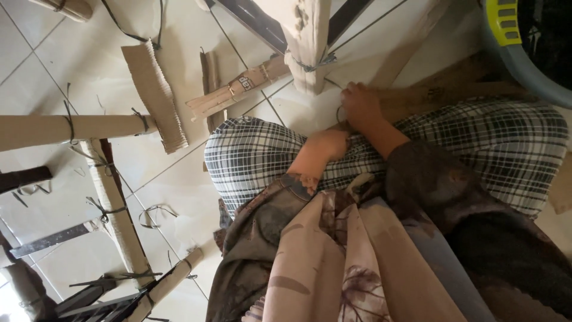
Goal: Tying pieces of cardboard to a wooden chair frame using thin wire to secure them.
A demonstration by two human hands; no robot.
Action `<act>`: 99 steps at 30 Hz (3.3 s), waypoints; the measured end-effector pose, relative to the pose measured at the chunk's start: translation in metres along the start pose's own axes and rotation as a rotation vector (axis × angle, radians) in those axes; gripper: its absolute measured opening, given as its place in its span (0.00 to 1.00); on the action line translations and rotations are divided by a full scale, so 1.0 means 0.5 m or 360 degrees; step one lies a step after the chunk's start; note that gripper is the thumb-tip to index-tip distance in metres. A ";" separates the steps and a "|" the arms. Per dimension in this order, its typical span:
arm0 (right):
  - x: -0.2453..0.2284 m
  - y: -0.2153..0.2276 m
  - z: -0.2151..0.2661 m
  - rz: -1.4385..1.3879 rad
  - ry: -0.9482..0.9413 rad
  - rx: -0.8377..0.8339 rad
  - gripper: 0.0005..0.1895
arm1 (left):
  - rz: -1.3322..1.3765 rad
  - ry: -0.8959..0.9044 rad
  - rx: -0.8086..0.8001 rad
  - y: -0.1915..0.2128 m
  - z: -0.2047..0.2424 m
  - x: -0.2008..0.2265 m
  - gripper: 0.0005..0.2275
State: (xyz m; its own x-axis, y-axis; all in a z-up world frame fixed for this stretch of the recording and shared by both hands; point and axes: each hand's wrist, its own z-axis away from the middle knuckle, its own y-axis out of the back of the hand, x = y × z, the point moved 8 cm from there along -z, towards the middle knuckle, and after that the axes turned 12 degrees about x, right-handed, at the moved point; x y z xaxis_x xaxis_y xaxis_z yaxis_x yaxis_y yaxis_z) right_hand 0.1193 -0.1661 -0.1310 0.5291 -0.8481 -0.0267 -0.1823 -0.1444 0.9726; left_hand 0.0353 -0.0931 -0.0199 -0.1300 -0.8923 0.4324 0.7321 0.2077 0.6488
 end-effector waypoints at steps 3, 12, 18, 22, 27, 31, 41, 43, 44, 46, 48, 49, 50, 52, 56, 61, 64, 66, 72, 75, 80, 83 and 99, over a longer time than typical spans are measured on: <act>0.032 0.088 -0.027 -0.0460 -0.0243 0.0022 0.10 | 0.0110 0.0063 0.0073 0.052 0.041 0.013 0.20; 0.109 0.356 -0.007 -0.1461 -0.0798 0.0556 0.06 | 0.0784 -0.0103 0.0807 0.085 0.022 -0.019 0.31; 0.079 0.456 -0.019 -0.1972 -0.1049 0.0599 0.03 | 0.1402 -0.0658 0.1347 0.153 0.063 0.002 0.10; 0.106 0.466 -0.005 -0.2283 -0.1393 0.0709 0.07 | 0.1827 -0.0669 0.1407 0.161 0.046 -0.041 0.08; 0.096 0.484 -0.014 -0.2466 -0.1367 0.0692 0.07 | 0.1868 -0.0972 0.1393 0.202 0.105 0.023 0.12; 0.100 0.470 -0.017 -0.2523 -0.1299 0.0736 0.07 | 0.1685 -0.0749 0.0956 0.164 0.085 0.069 0.23; 0.032 0.583 -0.030 -0.0896 -0.0214 0.0681 0.21 | 0.1283 -0.0716 0.1283 0.186 0.089 -0.007 0.08; -0.014 0.597 -0.036 -0.1117 -0.0248 0.0459 0.19 | 0.1312 -0.0694 0.1294 0.194 0.098 -0.007 0.08; -0.042 0.594 -0.040 -0.1334 -0.0281 0.0240 0.18 | 0.1333 -0.0677 0.1305 0.201 0.102 -0.009 0.09; -0.048 0.583 -0.045 -0.1386 -0.0327 0.0261 0.17 | 0.1294 -0.0667 0.1333 0.213 0.114 -0.016 0.08; -0.054 0.584 -0.050 -0.1437 -0.0369 0.0277 0.15 | 0.1261 -0.0652 0.1365 0.224 0.126 -0.021 0.08; -0.057 0.591 -0.051 -0.1356 -0.0382 0.0278 0.12 | 0.1245 -0.0637 0.1405 0.232 0.132 -0.024 0.07; -0.060 0.598 -0.050 -0.1274 -0.0399 0.0279 0.11 | 0.1230 -0.0625 0.1441 0.238 0.139 -0.026 0.07; -0.040 0.579 -0.046 -0.1252 -0.0428 0.0345 0.08 | 0.1273 -0.0627 0.1457 0.263 0.165 -0.029 0.06; -0.044 0.597 -0.063 -0.1156 -0.0334 0.0442 0.11 | 0.1322 -0.0664 0.1410 0.292 0.194 -0.018 0.07; -0.061 0.585 -0.067 -0.1355 -0.0463 0.0372 0.09 | 0.1307 -0.0674 0.1419 0.285 0.193 -0.012 0.09; -0.059 0.595 -0.064 -0.1407 -0.0517 0.0418 0.05 | 0.1305 -0.0650 0.1457 0.289 0.200 -0.019 0.09; -0.042 0.593 -0.055 -0.1444 -0.0543 0.0451 0.05 | 0.1305 -0.0643 0.1485 0.294 0.203 -0.029 0.09; 0.046 0.600 -0.033 -0.1186 -0.0628 0.0628 0.06 | 0.1143 -0.0555 0.1767 0.314 0.209 -0.082 0.07; 0.075 0.611 -0.032 -0.1330 -0.0898 0.0708 0.05 | 0.1070 -0.0441 0.1902 0.325 0.212 -0.106 0.08; 0.152 0.586 -0.001 -0.1590 -0.1266 0.1008 0.08 | 0.0830 -0.0172 0.2113 0.324 0.212 -0.160 0.11; 0.208 0.586 0.009 -0.1783 -0.1507 0.1132 0.07 | 0.1009 0.0058 0.2127 0.331 0.227 -0.195 0.12; 0.323 0.595 -0.020 -0.2110 -0.1450 0.1542 0.09 | 0.1220 0.0072 0.2049 0.332 0.215 -0.176 0.10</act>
State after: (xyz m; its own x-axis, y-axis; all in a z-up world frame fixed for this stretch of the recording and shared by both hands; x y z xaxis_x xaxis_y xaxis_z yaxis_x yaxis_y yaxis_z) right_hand 0.1588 -0.3408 0.1562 0.2154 0.1124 -0.9700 -0.5944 -0.7731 -0.2216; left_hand 0.0965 0.0631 0.1172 0.0402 -0.4124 0.9101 -0.4663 0.7978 0.3821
